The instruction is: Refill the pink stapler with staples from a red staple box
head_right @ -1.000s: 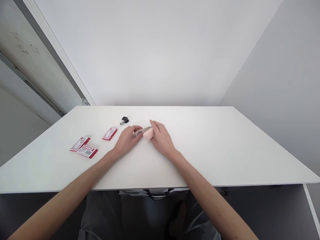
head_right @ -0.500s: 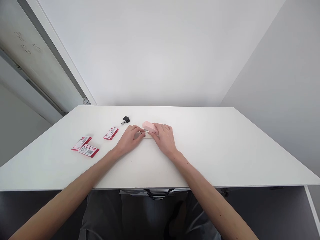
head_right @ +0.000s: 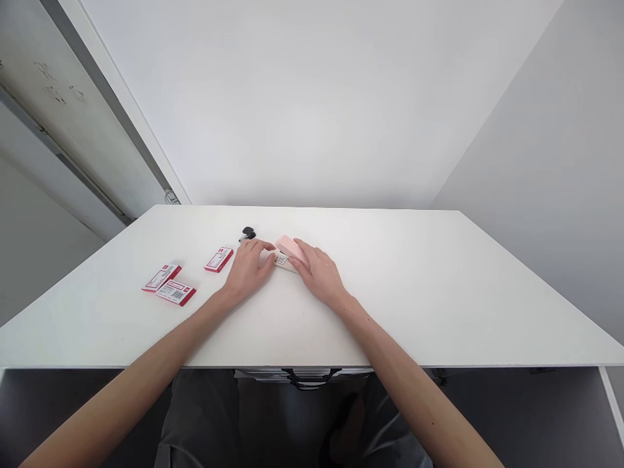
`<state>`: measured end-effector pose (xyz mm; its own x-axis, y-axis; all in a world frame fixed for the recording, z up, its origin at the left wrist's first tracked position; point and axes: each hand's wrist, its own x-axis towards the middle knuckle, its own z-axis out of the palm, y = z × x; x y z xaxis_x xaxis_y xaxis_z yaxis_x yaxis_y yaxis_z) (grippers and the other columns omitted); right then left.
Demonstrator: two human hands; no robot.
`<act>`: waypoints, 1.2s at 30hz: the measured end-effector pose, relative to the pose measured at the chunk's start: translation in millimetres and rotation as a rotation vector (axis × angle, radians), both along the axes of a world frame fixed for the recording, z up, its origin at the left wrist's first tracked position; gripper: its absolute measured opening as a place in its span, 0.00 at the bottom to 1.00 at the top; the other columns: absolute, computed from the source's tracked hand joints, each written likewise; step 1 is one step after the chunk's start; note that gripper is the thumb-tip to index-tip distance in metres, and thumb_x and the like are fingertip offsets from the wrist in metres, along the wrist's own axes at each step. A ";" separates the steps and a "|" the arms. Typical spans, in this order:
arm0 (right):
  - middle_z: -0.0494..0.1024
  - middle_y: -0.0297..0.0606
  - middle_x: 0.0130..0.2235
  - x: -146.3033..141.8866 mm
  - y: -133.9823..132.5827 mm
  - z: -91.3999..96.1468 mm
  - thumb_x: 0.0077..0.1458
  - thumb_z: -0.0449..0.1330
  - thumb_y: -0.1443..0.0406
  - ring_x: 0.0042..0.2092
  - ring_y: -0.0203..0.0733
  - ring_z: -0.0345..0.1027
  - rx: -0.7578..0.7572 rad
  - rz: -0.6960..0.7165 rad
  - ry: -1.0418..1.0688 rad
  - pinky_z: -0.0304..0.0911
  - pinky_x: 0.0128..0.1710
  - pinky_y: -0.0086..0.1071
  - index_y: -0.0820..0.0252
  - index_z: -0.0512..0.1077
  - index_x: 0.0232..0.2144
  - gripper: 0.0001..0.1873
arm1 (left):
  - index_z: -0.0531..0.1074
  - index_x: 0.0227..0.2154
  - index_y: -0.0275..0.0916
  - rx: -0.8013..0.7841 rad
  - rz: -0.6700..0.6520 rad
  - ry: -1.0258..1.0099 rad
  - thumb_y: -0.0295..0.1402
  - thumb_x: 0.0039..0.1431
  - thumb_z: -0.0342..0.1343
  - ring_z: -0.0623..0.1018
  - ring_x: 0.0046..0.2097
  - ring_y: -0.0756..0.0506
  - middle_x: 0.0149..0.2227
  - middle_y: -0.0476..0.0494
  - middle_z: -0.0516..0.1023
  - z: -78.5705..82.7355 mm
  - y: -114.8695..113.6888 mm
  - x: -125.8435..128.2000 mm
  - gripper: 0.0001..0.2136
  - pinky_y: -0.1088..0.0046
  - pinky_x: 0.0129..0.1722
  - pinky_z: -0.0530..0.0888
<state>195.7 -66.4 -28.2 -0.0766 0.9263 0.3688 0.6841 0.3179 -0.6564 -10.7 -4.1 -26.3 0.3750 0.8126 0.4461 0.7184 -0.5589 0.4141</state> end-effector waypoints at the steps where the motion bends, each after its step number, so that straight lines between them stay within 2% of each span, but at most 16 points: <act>1: 0.78 0.41 0.57 -0.4 -0.6 1.0 0.72 0.48 0.51 0.55 0.51 0.72 -0.008 0.007 -0.003 0.68 0.53 0.46 0.48 0.62 0.66 0.25 | 0.72 0.46 0.42 0.031 0.037 0.014 0.35 0.69 0.48 0.71 0.56 0.35 0.49 0.39 0.77 0.4 0.5 -1.4 0.10 0.52 0.59 0.67; 5: 0.80 0.41 0.53 -1.0 -0.6 1.9 0.71 0.48 0.52 0.49 0.52 0.75 -0.050 -0.005 -0.026 0.69 0.46 0.44 0.50 0.60 0.66 0.25 | 0.69 0.54 0.39 0.122 0.232 0.086 0.33 0.66 0.51 0.64 0.63 0.29 0.59 0.30 0.69 0.9 3.7 -8.4 0.15 0.45 0.61 0.64; 9: 0.82 0.40 0.47 -0.1 1.2 -0.1 0.71 0.47 0.52 0.42 0.51 0.76 -0.087 -0.051 -0.064 0.69 0.41 0.42 0.51 0.58 0.67 0.27 | 0.63 0.60 0.31 0.140 0.380 0.173 0.37 0.63 0.54 0.54 0.70 0.22 0.67 0.19 0.56 -3.3 9.3 -15.6 0.25 0.35 0.66 0.53; 13: 0.83 0.41 0.44 0.5 2.0 -1.1 0.72 0.46 0.52 0.40 0.51 0.77 -0.074 -0.069 -0.089 0.68 0.38 0.40 0.52 0.57 0.68 0.28 | 0.61 0.62 0.30 0.120 0.463 0.229 0.42 0.63 0.53 0.53 0.71 0.18 0.69 0.17 0.56 -7.7 12.9 -18.5 0.28 0.29 0.66 0.46; 20: 0.83 0.41 0.45 -0.1 2.8 -1.6 0.72 0.46 0.53 0.40 0.52 0.76 -0.063 -0.071 -0.131 0.67 0.37 0.39 0.52 0.55 0.69 0.28 | 0.60 0.63 0.29 0.024 0.486 0.259 0.44 0.65 0.50 0.56 0.70 0.17 0.70 0.14 0.55 -7.2 13.4 -16.7 0.30 0.29 0.65 0.49; 24: 0.82 0.43 0.48 -0.5 3.9 -3.4 0.72 0.46 0.53 0.41 0.52 0.77 -0.059 -0.080 -0.150 0.67 0.37 0.39 0.52 0.56 0.69 0.28 | 0.58 0.64 0.33 0.034 0.460 0.238 0.43 0.65 0.51 0.58 0.70 0.19 0.70 0.17 0.56 -7.8 12.8 -16.3 0.29 0.31 0.65 0.52; 30: 0.81 0.45 0.51 0.4 6.0 -6.8 0.72 0.46 0.54 0.44 0.54 0.77 -0.084 -0.107 -0.151 0.68 0.39 0.41 0.54 0.52 0.71 0.30 | 0.60 0.63 0.33 0.066 0.401 0.222 0.39 0.64 0.52 0.62 0.68 0.24 0.69 0.21 0.58 -2.6 8.3 -13.8 0.27 0.42 0.61 0.63; 36: 0.81 0.44 0.47 3.1 6.8 -9.3 0.68 0.49 0.57 0.41 0.54 0.76 -0.064 -0.171 -0.081 0.69 0.37 0.42 0.54 0.47 0.73 0.34 | 0.64 0.59 0.35 0.088 0.410 0.235 0.38 0.63 0.52 0.66 0.61 0.23 0.62 0.23 0.64 1.1 9.9 -16.6 0.23 0.43 0.55 0.66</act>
